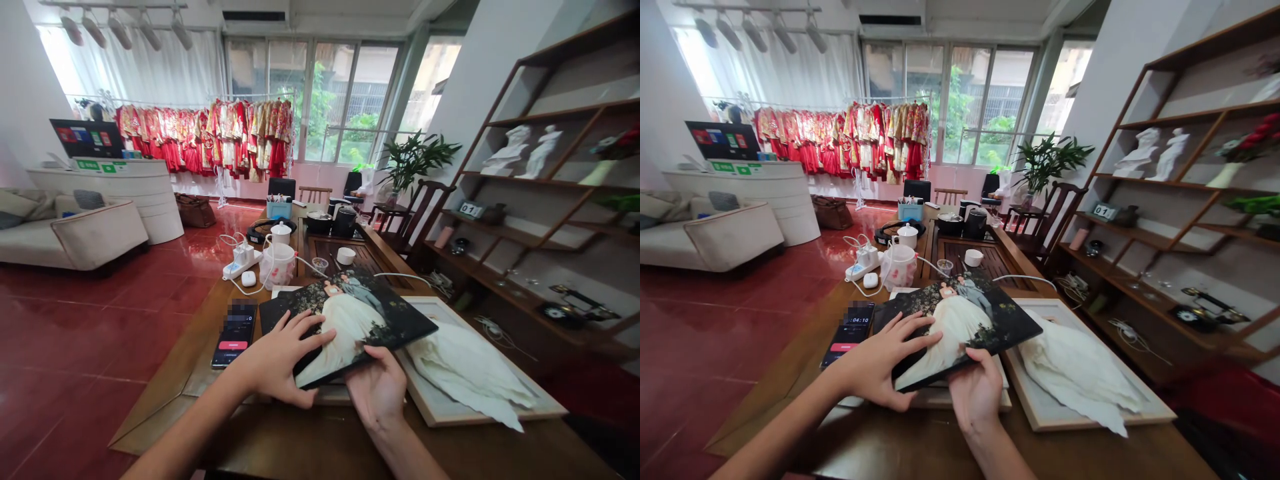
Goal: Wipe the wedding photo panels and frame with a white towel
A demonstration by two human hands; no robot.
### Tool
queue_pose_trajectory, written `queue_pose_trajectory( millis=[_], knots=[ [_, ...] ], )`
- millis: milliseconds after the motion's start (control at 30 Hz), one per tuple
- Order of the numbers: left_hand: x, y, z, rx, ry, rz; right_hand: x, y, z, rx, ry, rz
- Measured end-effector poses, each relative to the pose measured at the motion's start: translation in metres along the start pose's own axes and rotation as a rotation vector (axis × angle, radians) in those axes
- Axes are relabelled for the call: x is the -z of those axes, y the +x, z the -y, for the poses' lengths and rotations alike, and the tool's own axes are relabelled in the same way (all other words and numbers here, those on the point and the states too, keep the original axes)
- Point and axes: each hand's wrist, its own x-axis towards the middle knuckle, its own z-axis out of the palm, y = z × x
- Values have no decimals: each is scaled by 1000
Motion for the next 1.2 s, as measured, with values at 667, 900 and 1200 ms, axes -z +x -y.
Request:
queue_pose_trajectory(
  millis=[667, 900, 1200],
  knots=[
    [16, 14, 9, -87, -54, 145, 0, -12, -10, 163, -239, 117],
    [12, 15, 11, -77, -21, 141, 3, -13, -15, 55, -77, 71],
    [2, 20, 6, -12, 56, 124, 8, -13, -16, -212, 228, -54]
  ],
)
